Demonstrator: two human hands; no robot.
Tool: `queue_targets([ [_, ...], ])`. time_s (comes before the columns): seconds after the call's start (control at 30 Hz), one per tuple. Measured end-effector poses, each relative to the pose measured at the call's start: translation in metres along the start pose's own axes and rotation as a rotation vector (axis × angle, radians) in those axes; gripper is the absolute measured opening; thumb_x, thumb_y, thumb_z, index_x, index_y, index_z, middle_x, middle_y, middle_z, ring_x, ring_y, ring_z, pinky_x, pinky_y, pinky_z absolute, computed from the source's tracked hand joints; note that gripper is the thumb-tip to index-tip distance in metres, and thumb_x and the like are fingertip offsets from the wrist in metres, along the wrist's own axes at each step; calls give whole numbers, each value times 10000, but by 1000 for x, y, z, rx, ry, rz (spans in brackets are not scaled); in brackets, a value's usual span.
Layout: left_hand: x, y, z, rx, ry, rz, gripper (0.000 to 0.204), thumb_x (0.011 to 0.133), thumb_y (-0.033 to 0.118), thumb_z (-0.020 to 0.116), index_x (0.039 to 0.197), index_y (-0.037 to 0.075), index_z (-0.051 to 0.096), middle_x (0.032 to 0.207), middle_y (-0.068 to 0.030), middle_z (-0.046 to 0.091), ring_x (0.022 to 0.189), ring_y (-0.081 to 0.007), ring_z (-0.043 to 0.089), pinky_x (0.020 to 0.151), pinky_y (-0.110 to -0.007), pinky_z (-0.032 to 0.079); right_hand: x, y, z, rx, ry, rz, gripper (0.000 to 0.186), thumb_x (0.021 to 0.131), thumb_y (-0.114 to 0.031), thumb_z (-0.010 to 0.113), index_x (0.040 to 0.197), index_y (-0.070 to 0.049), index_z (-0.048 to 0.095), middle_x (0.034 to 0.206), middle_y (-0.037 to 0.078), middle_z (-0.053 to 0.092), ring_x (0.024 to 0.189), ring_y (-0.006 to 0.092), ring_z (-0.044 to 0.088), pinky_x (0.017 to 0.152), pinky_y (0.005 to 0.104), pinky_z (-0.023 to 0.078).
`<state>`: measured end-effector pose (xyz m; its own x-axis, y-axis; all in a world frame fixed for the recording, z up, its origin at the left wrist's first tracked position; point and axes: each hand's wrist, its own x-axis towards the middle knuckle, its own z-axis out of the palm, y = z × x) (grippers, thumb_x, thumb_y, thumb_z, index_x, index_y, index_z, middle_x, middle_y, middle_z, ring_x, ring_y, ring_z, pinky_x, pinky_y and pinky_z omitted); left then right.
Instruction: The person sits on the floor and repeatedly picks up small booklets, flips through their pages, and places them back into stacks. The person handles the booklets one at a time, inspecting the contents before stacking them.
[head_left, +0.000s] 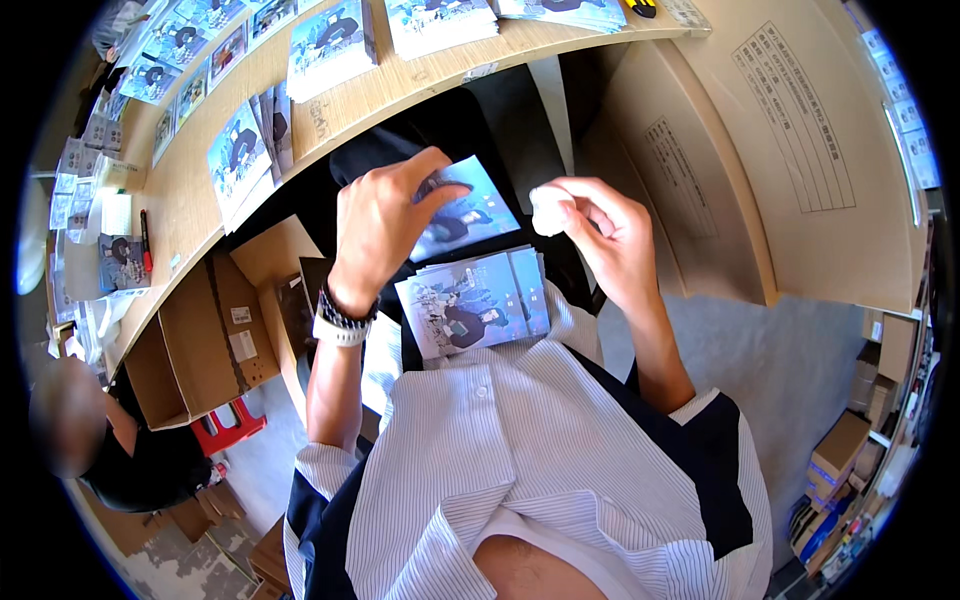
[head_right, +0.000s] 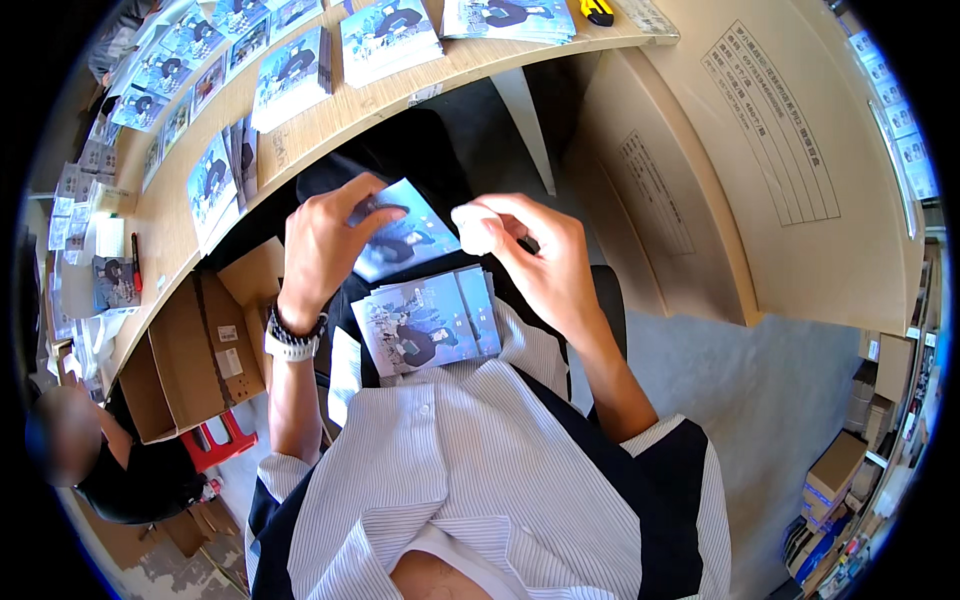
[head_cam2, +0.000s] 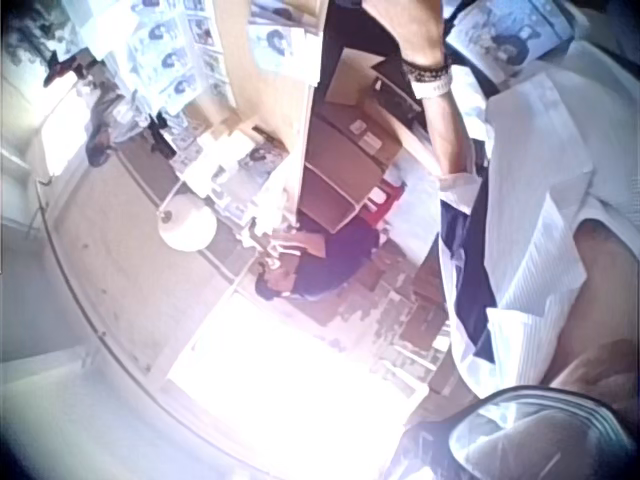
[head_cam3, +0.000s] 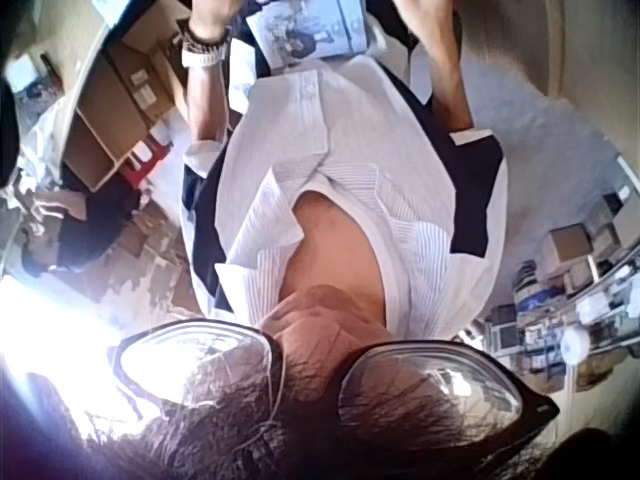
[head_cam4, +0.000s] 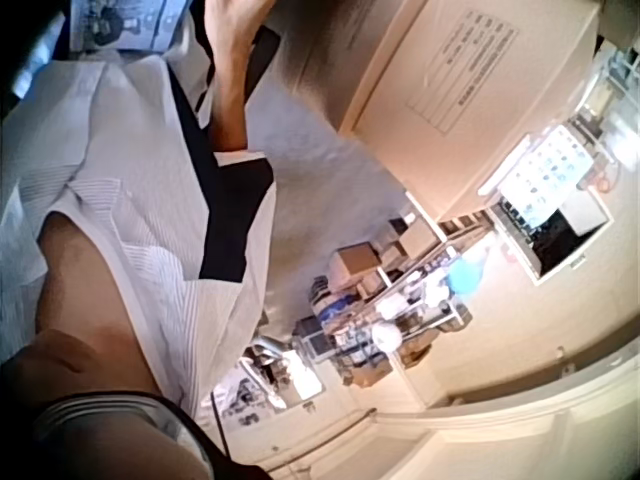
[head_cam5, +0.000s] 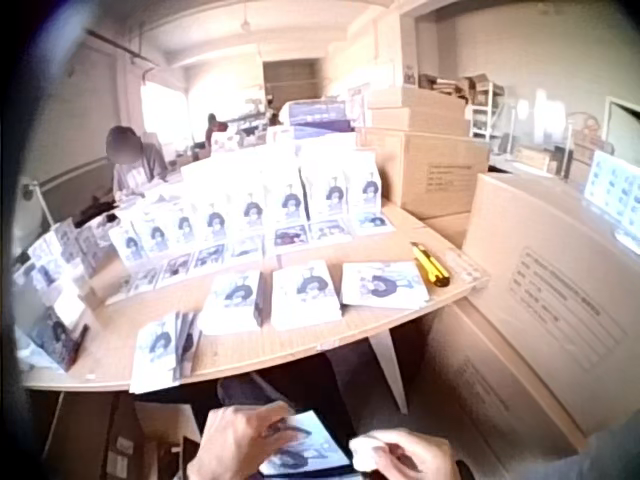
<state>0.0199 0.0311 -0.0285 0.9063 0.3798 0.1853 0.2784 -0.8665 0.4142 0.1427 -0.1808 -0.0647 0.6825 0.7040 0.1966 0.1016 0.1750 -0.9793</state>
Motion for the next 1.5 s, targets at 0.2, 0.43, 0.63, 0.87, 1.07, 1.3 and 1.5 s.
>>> queue_targets([
  [0.2, -14, 35, -27, -82, 30, 186, 236, 804, 272, 826, 956, 94, 793, 843, -75, 760, 604, -184, 534, 618, -323, 424, 20, -17, 4, -178, 17, -181, 193, 943, -65, 686, 1118, 14, 704, 963, 83, 734, 813, 101, 667, 702, 232, 503],
  [0.43, -17, 42, -22, -222, 52, 189, 166, 856, 219, 783, 929, 70, 773, 797, -74, 733, 664, -225, 656, 623, -337, 466, 29, -30, 6, -246, -59, -255, 221, 930, -25, 682, 1148, -7, 706, 969, 98, 736, 790, 124, 677, 679, 243, 512],
  [0.63, -23, 41, -17, -458, 21, 39, 131, 862, 174, 779, 904, 51, 760, 789, -93, 718, 644, -241, 657, 569, -324, 482, 30, -36, 14, -259, -105, -278, 211, 918, 20, 669, 1127, 6, 695, 899, 107, 710, 779, 141, 690, 673, 255, 531],
  [0.87, -27, 25, -21, -594, 222, -196, 173, 919, 173, 727, 885, 4, 745, 696, -34, 643, 618, -102, 549, 570, -255, 405, 10, -24, 0, -433, -163, -158, 197, 907, 10, 667, 1100, -12, 701, 900, 140, 703, 779, 247, 688, 698, 325, 526],
  [1.07, -23, 1, -81, -598, 361, -166, 219, 976, 234, 704, 915, 24, 723, 678, 70, 560, 611, -10, 434, 565, -204, 293, -28, 12, -19, -471, -193, -10, 163, 912, -28, 692, 1062, 25, 726, 885, 111, 729, 778, 141, 667, 705, 277, 524],
  [1.3, -50, 9, -52, -695, 141, -51, 222, 986, 228, 686, 975, 8, 708, 759, -19, 658, 668, -54, 563, 607, -213, 401, -21, -13, -34, 130, -357, 122, 129, 920, -55, 699, 1022, 25, 708, 1049, 128, 714, 880, 173, 692, 797, 281, 538],
  [1.5, -53, 25, -33, -610, 171, -37, 169, 967, 146, 684, 1028, -11, 696, 911, -96, 674, 768, -169, 643, 674, -277, 481, -34, -28, 11, -80, -431, 157, 158, 963, -91, 659, 1088, 6, 656, 1077, 152, 727, 904, 220, 723, 754, 303, 566],
])
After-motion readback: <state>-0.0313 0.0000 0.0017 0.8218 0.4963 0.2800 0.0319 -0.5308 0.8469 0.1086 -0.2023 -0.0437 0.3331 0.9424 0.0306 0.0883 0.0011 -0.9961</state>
